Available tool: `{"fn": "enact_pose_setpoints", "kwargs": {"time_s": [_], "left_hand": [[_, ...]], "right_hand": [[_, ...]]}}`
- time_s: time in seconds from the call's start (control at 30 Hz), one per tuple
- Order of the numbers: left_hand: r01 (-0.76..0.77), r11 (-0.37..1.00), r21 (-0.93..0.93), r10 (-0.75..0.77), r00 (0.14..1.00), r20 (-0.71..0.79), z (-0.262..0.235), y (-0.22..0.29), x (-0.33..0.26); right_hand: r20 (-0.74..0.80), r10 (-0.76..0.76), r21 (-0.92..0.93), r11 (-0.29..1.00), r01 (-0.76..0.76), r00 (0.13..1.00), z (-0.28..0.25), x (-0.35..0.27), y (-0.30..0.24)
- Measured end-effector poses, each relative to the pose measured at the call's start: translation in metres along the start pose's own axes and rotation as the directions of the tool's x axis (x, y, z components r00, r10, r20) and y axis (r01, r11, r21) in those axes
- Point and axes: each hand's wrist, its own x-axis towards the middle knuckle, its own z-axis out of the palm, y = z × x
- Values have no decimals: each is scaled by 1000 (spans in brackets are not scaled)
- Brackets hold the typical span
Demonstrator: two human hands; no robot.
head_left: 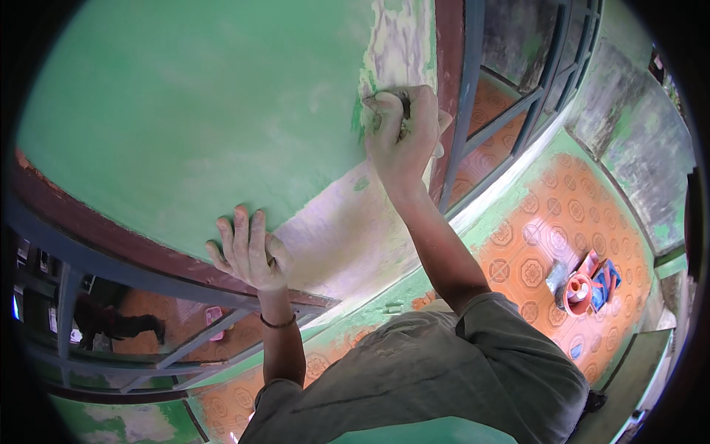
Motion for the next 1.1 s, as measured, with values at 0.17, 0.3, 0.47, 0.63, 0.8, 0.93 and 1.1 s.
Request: {"fn": "enact_pose_setpoints", "kwargs": {"time_s": [0.17, 0.3, 0.47, 0.63, 0.8, 0.93, 1.1], "left_hand": [[0, 1000, 7, 0, 1000, 14, -1, -1, -1], [3, 1000, 8, -3, 1000, 26, -2, -1, -2], [-4, 1000, 28, 3, 1000, 13, 1, -1, -7], [27, 999, 45, -28, 999, 19, 5, 3, -13], [124, 992, 28, -126, 989, 78, 7, 32, -3], [154, 976, 155, -186, 958, 218, 23, 59, 42], [22, 977, 211, -100, 925, 366, 49, 69, 87]], "right_hand": [[74, 81, 96, 992, -88, 994, -11, -11, -17], [43, 122, 87, 988, -126, 992, -12, 0, -18], [68, -24, 131, 991, 14, 997, -12, -31, -15], [296, 232, 233, 923, -306, 927, -29, -77, -4], [529, 485, 382, 597, -705, 697, -56, -81, -16], [726, 547, 207, 404, -891, 417, -77, -86, -20], [856, 487, -12, 354, -935, 174, -94, -81, -3]]}}
